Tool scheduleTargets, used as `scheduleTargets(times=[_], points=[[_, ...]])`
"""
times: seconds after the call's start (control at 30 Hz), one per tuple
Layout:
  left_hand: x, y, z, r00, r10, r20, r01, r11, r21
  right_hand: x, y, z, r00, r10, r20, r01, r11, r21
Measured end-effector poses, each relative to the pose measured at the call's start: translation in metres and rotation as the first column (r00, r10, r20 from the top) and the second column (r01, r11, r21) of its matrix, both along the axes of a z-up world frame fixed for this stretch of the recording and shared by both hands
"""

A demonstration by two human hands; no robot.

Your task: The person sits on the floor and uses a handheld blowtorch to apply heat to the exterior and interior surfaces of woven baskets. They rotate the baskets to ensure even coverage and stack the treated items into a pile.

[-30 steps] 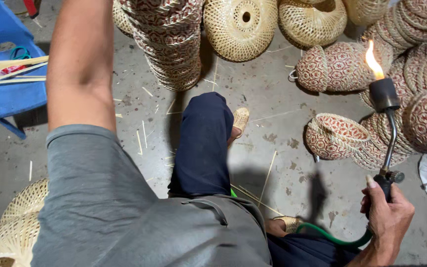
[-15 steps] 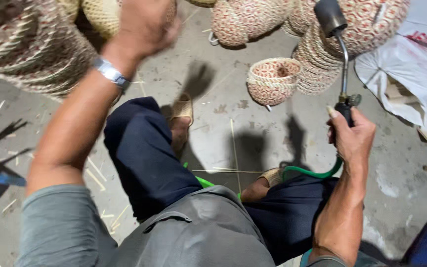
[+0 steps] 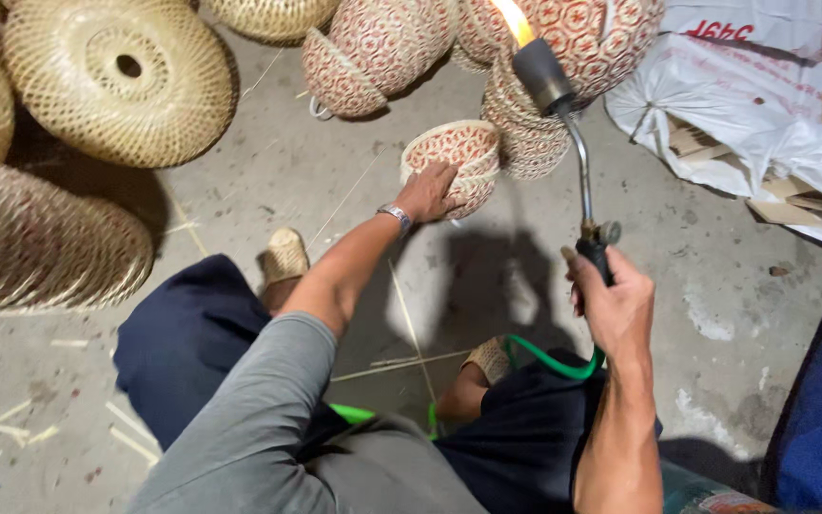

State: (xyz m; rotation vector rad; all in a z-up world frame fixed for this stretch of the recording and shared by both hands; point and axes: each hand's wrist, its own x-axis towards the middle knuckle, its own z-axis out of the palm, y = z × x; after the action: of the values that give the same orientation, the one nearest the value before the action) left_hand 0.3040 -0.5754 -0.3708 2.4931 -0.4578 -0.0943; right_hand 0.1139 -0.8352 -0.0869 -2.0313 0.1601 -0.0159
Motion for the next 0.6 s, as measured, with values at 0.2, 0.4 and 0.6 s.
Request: scheduleTargets(times=[0.2,0.4,0.6], points=[[0.047,-0.029,-0.053,0.969,0.085,-0.231,-0.046,0.985,0.169,-0.001,-0.01,0.001,0.998,-0.051,-0.046,0.048,0.996,-0.069],[-0.016,-0.014,-0.141,0.969,-0.183,-0.163,0.209,0.964,0.162,-0.002,-0.012,-0.001,0.993,-0.072,-0.097,0.06,0.991,-0.118],[-0.117,-0.016,-0.114,0.979,0.199,-0.037,-0.201,0.933,-0.297,-0.002,-0.005,-0.016,0.982,-0.093,-0.162,0.059,0.978,-0.201]])
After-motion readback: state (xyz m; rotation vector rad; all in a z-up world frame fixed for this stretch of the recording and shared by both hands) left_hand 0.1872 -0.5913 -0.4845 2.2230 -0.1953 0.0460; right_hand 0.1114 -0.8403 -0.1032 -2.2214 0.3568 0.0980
